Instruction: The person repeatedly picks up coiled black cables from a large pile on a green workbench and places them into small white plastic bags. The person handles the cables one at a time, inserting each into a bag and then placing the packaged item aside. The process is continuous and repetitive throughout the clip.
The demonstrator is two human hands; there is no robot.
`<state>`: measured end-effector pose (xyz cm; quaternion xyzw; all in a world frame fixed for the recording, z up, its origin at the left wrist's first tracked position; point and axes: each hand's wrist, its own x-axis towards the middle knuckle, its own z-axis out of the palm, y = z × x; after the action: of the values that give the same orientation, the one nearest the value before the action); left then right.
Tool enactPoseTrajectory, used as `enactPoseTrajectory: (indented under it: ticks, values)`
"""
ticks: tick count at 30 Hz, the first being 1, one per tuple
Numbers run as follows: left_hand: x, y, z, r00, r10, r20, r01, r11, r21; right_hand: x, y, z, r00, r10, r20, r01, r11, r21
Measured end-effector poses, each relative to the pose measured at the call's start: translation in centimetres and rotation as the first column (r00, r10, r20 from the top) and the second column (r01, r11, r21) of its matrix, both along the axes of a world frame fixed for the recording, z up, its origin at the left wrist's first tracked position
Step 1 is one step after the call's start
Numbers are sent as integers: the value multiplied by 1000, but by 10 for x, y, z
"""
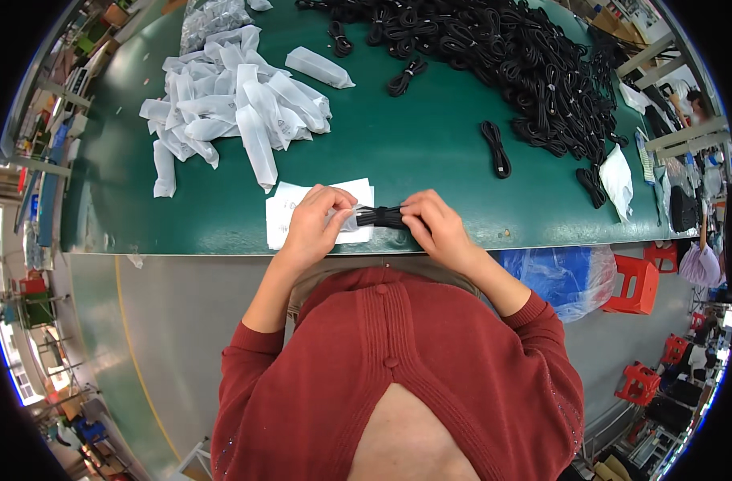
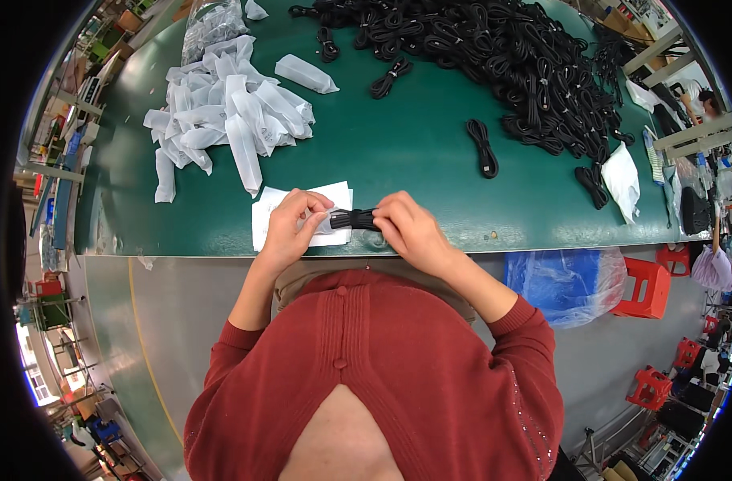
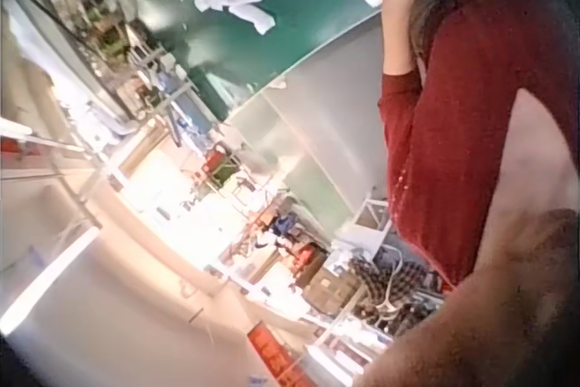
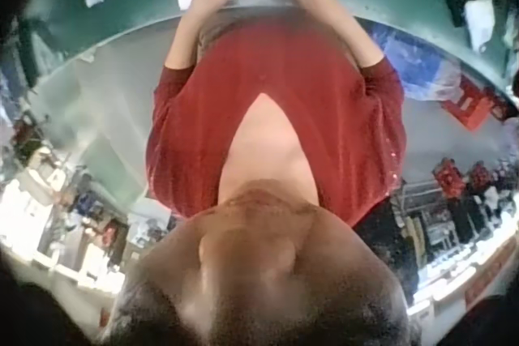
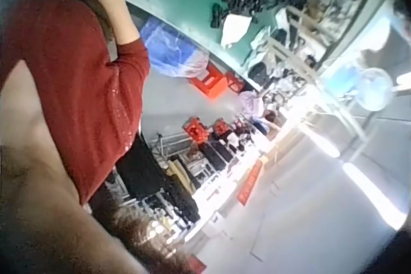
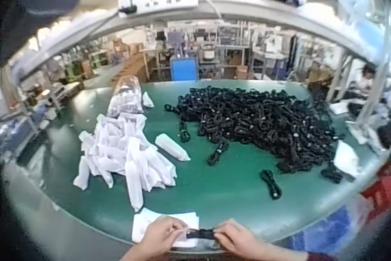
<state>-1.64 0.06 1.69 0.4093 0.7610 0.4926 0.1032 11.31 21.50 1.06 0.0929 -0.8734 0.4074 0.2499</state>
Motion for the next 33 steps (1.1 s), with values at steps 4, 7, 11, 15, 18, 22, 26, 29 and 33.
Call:
enactPoseTrajectory:
  ticks: [4,7,11,15,18,22,26,29,33]
  values:
    - [1,0,2,996,-43,-73,43,999,-2,0,-3,5,787,7,617,256,906,-337]
    - [4,2,10,994,-56,-92,58,998,20,-5,4,4,644,261,719,343,742,-576]
    - [5,5,17,976,-89,-199,100,994,43,-7,5,2,559,555,616,473,396,-787]
    - [6,6,24,959,-80,-272,87,996,15,-6,-9,3,663,413,625,388,524,-758]
    - [3,8,31,955,-32,-294,42,999,30,-7,-22,6,983,14,185,20,983,-180]
    - [-1,12,40,978,-10,-207,20,999,44,-18,-29,15,995,83,-50,-88,991,-98]
    - [-33,10,44,984,45,174,-99,942,319,-30,-26,30,989,19,-144,-39,990,-138]
    - [-92,-12,56,899,134,418,-353,787,506,-41,13,40,904,-317,-288,374,911,171]
    - [-99,-5,87,773,616,-151,-476,721,503,-30,82,18,640,-720,-267,727,456,513]
